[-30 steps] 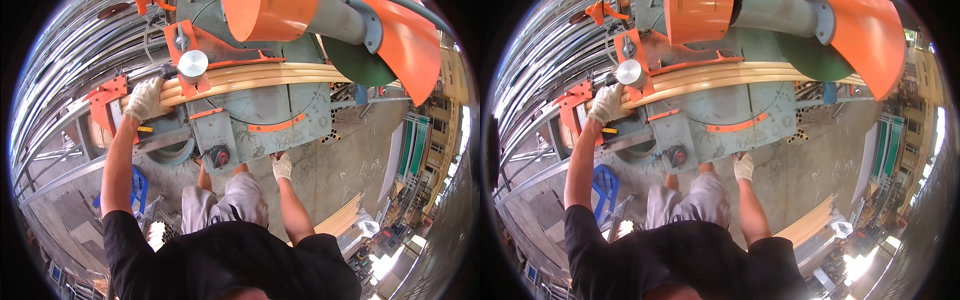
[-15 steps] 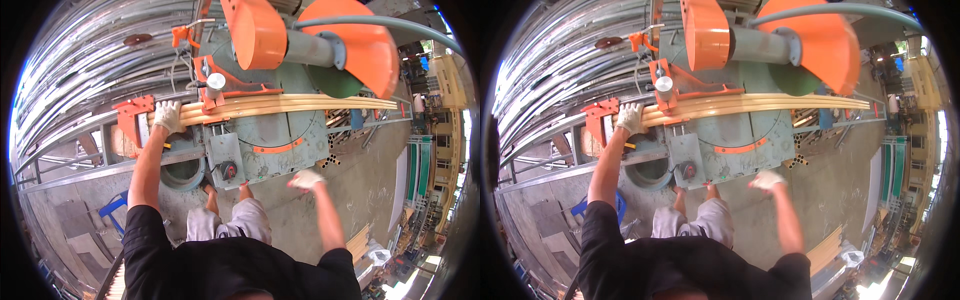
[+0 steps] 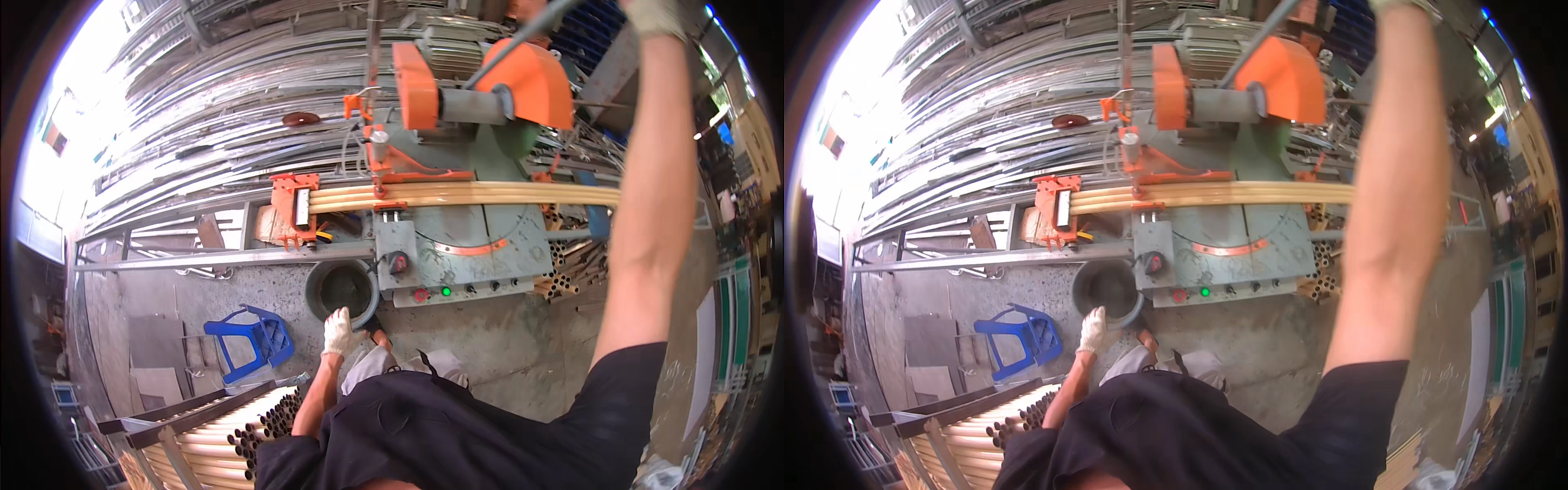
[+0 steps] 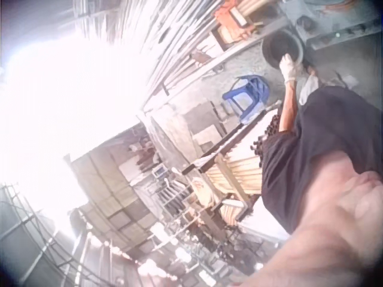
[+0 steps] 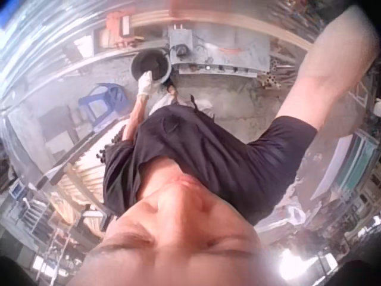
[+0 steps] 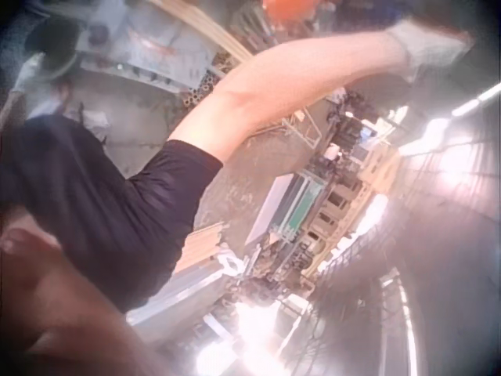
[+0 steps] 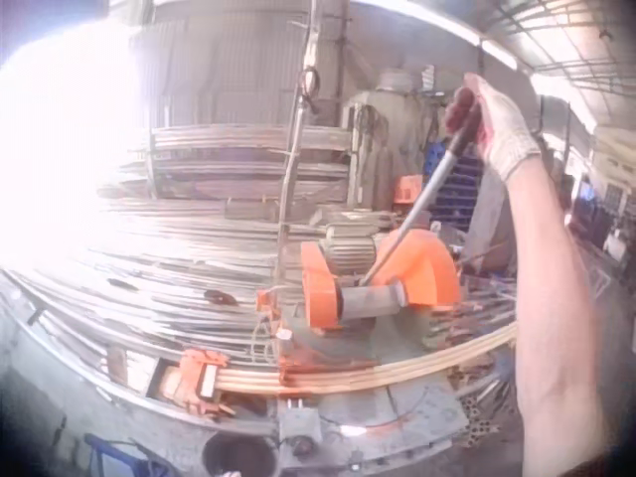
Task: The person picks up several long metal pipes from a stack and places them into a circular saw machine to cut them to length.
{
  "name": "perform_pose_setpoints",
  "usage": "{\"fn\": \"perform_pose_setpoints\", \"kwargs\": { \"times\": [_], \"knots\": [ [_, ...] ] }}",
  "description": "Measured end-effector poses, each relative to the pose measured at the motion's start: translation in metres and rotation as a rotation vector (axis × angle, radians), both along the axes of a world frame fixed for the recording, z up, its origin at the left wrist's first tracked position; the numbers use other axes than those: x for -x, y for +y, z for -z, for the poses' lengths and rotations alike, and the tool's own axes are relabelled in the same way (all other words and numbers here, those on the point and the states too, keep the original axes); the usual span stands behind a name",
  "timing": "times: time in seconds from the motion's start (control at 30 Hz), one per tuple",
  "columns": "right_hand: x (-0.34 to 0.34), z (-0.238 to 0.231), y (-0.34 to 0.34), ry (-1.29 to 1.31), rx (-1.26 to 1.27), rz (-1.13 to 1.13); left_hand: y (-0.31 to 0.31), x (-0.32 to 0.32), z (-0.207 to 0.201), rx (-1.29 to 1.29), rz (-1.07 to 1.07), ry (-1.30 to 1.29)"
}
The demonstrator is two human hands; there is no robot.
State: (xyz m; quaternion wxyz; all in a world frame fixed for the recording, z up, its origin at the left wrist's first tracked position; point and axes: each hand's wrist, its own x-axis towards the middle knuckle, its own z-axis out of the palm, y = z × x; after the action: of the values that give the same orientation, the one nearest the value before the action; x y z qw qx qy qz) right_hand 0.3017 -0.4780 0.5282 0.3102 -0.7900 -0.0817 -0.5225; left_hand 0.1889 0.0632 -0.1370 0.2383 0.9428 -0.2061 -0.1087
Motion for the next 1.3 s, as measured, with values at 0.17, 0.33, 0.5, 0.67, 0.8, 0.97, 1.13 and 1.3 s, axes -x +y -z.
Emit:
{"fn": "perform_pose_setpoints", "kwargs": {
  "times": [0.17,0.33,0.5,0.67,0.8,0.97,1.13,1.3],
  "knots": [
    [0.065,0.070,0.055,-0.176,-0.377,-0.339,-0.050,0.051,-0.053,0.302,-0.036,0.032],
    [0.219,0.233,0.145,-0.002,-0.579,-0.372,-0.137,0.072,-0.222,0.591,0.032,-0.003],
    [0.304,0.330,0.154,0.142,-0.396,-0.212,-0.227,0.115,-0.329,0.832,0.360,-0.339],
    [0.327,0.378,0.169,0.171,-0.316,-0.055,-0.274,0.132,-0.335,0.934,0.504,-0.272],
    [0.332,0.405,0.173,0.088,-0.348,-0.034,-0.282,0.135,-0.315,0.795,0.720,-0.210],
    [0.334,0.424,0.168,0.067,-0.308,-0.057,-0.294,0.148,-0.292,1.010,0.635,-0.230],
    [0.334,0.431,0.167,0.069,-0.219,-0.074,-0.295,0.149,-0.279,1.063,0.580,-0.277],
    [0.331,0.450,0.169,0.063,-0.209,-0.105,-0.293,0.148,-0.268,1.080,0.568,-0.263]
  ]
}}
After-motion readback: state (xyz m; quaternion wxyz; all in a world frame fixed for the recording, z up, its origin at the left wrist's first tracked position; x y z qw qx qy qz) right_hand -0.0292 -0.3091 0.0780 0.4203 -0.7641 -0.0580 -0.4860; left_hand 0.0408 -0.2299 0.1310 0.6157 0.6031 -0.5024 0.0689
